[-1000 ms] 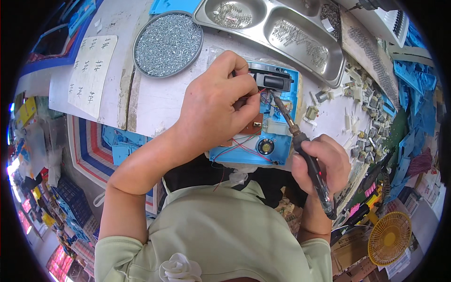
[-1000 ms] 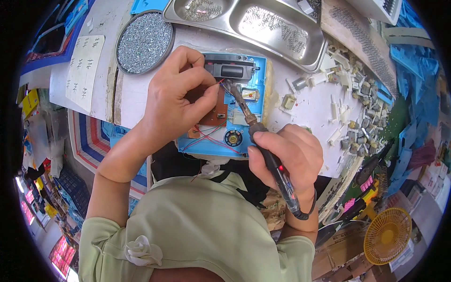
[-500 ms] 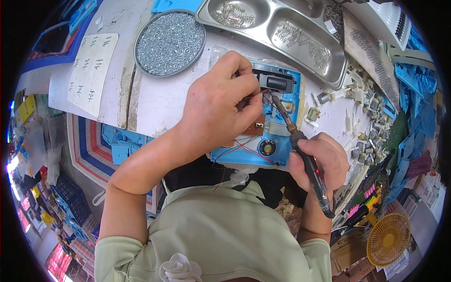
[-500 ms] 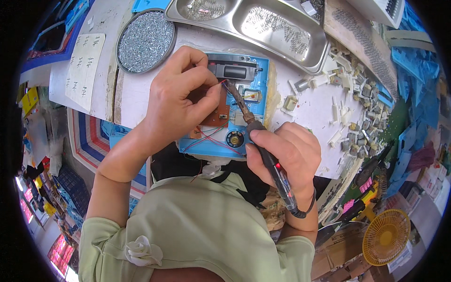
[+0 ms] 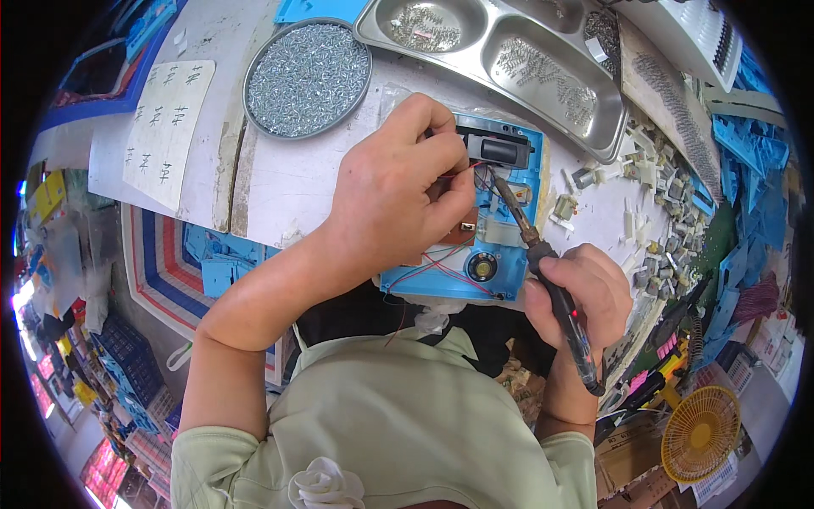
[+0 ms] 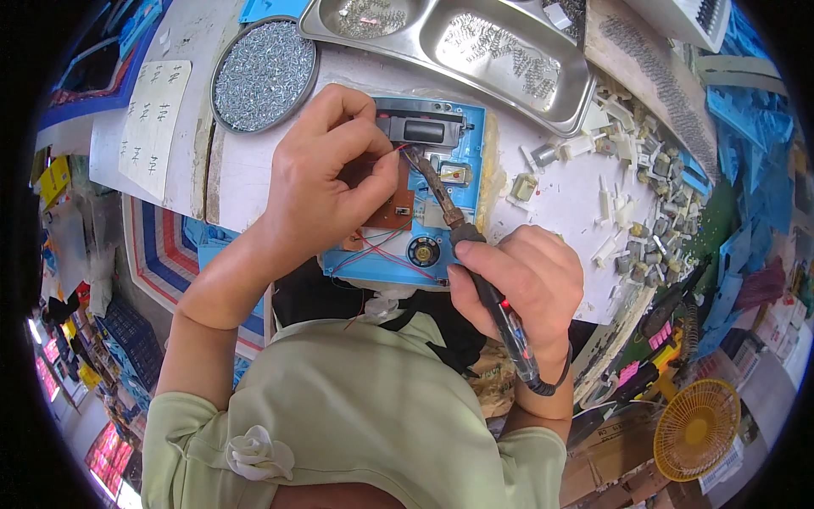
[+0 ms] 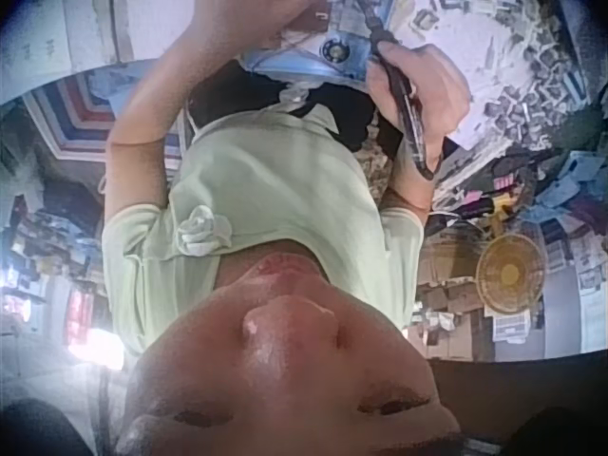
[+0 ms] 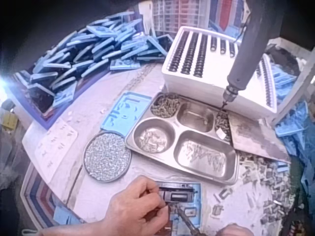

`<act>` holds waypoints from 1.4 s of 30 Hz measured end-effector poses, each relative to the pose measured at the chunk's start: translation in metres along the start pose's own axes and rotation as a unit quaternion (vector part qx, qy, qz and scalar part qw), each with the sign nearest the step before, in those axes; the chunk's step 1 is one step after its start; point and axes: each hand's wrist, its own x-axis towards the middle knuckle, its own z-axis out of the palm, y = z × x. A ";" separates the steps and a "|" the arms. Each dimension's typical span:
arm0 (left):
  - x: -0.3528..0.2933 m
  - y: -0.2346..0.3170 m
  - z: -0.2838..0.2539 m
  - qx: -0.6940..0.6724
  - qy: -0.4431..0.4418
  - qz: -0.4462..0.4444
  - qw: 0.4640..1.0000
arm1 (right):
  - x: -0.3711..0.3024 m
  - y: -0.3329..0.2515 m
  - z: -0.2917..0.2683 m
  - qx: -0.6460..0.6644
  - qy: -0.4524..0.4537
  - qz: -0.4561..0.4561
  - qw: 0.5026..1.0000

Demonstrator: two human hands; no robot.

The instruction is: Assembling a blue electronic device by soldering wires and fastening screws on the casing.

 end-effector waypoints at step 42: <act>0.000 -0.001 0.008 0.084 0.013 0.041 0.996 | 0.000 0.002 -0.003 -0.002 -0.008 0.014 1.000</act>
